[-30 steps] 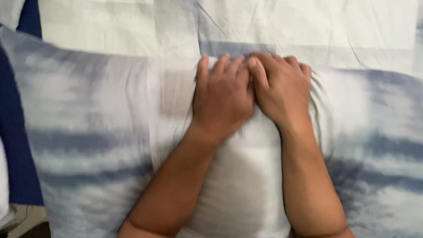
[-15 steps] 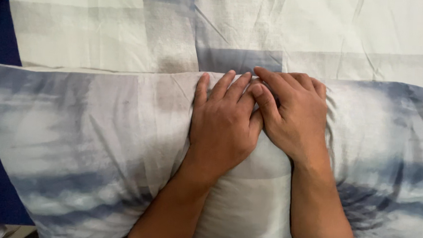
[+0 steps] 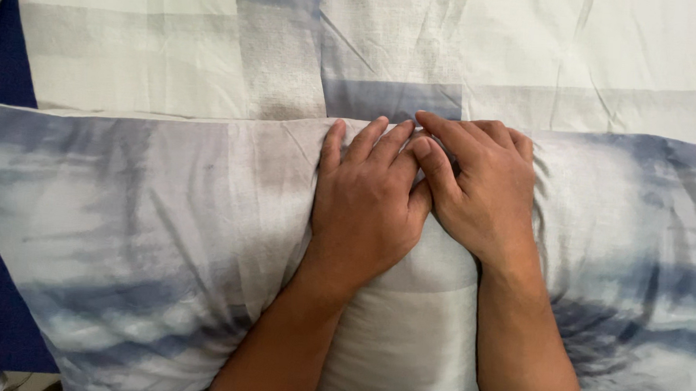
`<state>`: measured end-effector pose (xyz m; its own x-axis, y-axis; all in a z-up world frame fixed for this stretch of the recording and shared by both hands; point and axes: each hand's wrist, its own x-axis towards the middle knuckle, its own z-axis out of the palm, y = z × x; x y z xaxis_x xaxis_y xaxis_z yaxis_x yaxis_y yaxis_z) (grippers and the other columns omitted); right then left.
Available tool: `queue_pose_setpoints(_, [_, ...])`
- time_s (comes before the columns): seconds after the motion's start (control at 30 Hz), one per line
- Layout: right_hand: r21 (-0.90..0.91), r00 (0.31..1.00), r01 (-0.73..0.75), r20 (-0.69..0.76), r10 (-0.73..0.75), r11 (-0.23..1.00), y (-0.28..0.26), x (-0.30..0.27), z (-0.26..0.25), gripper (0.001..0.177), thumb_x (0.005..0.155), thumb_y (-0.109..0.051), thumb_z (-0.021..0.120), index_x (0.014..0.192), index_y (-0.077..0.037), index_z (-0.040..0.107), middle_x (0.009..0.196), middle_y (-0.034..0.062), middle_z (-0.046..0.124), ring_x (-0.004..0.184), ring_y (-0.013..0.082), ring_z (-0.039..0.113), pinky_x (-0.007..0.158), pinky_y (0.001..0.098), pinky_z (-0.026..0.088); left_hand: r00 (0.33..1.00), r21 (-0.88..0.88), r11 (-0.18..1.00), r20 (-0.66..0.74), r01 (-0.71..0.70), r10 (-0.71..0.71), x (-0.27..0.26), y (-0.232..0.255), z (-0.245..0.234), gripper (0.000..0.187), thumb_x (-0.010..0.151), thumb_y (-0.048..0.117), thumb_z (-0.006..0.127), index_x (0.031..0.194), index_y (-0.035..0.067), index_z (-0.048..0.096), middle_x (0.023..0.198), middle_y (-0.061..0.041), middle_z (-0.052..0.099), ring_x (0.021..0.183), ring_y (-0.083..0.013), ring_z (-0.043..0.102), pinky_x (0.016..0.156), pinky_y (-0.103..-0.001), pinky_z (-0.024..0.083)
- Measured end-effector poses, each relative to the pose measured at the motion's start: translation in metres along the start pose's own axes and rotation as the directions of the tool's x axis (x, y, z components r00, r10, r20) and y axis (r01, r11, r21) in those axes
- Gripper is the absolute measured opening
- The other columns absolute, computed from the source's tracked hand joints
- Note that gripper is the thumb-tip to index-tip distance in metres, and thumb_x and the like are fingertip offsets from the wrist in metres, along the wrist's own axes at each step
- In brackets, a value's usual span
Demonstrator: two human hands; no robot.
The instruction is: The person smoothes a pillowcase by hand, repeatedly running their palms over the surface to remove wrinkles while holding the pillow on their lap.
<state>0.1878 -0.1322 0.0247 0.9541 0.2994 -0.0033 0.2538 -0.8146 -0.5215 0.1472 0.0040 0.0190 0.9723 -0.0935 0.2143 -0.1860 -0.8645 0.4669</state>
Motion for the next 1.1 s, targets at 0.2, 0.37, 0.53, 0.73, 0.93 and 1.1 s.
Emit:
queue_pose_setpoints(0.2, [0.002,1.000,-0.030,0.000,0.030,1.000,-0.002,0.000,0.001,0.040,0.107,-0.039,0.042,0.121,-0.021,0.075,0.108,-0.0040,0.078,0.106,0.0247,0.063,0.095,0.0446,0.033,1.000,-0.004,1.000,0.005,0.008,-0.008,-0.001,-0.001,0.003,0.034,0.097,0.032,0.057,0.121,0.012,0.070,0.130,-0.006,0.071,0.127,-0.0308,0.062,0.114,-0.061,0.033])
queue_pose_setpoints(0.37, [-0.030,1.000,-0.008,0.022,0.008,1.000,0.016,0.001,0.013,0.042,0.111,-0.052,0.042,0.130,-0.028,0.070,0.109,0.0021,0.075,0.111,0.0303,0.066,0.102,0.0499,0.038,0.999,0.009,1.000,-0.032,-0.017,0.017,-0.001,-0.020,0.033,0.030,0.093,0.035,0.059,0.109,0.015,0.074,0.121,-0.004,0.071,0.121,-0.0292,0.064,0.110,-0.061,0.034])
queue_pose_setpoints(0.53, [-0.057,0.985,0.012,-0.171,-0.021,0.998,0.021,0.002,0.030,0.042,0.108,-0.050,0.048,0.132,-0.023,0.070,0.112,0.0043,0.075,0.109,0.0315,0.067,0.102,0.0525,0.039,0.994,0.003,1.000,-0.105,0.009,-0.009,0.010,-0.033,0.048,0.028,0.095,0.038,0.055,0.101,0.018,0.074,0.107,0.001,0.073,0.112,-0.0238,0.067,0.109,-0.056,0.036])
queue_pose_setpoints(0.73, [-0.058,0.912,0.159,-0.373,-0.169,0.986,-0.006,-0.057,-0.014,0.044,0.102,-0.042,0.064,0.136,-0.014,0.068,0.129,0.0136,0.069,0.123,0.0427,0.060,0.106,0.0678,0.034,0.985,-0.013,0.997,-0.159,-0.073,0.070,0.010,-0.046,0.048,0.034,0.101,0.047,0.048,0.109,0.029,0.075,0.105,0.004,0.076,0.108,-0.0202,0.071,0.104,-0.047,0.043])
queue_pose_setpoints(0.93, [-0.283,0.894,0.105,-0.394,-0.216,0.953,0.040,-0.093,0.025,0.049,0.101,-0.052,0.056,0.140,-0.024,0.067,0.141,0.0078,0.066,0.133,0.0366,0.057,0.114,0.0651,0.031,0.939,0.035,0.994,-0.327,-0.105,0.111,0.009,-0.021,0.032,0.031,0.098,0.047,0.056,0.113,0.026,0.074,0.109,0.003,0.075,0.110,-0.0208,0.070,0.092,-0.043,0.052])
queue_pose_setpoints(1.1, [-0.263,0.868,0.065,-0.462,-0.185,0.963,0.051,-0.088,0.033,0.045,0.102,-0.052,0.052,0.137,-0.028,0.069,0.138,0.0024,0.069,0.133,0.0307,0.059,0.116,0.0591,0.033,0.884,0.069,0.936,-0.312,-0.345,0.348,-0.020,-0.003,0.008,0.035,0.100,0.044,0.058,0.128,0.025,0.069,0.127,-0.006,0.069,0.123,-0.0293,0.064,0.095,-0.049,0.051])
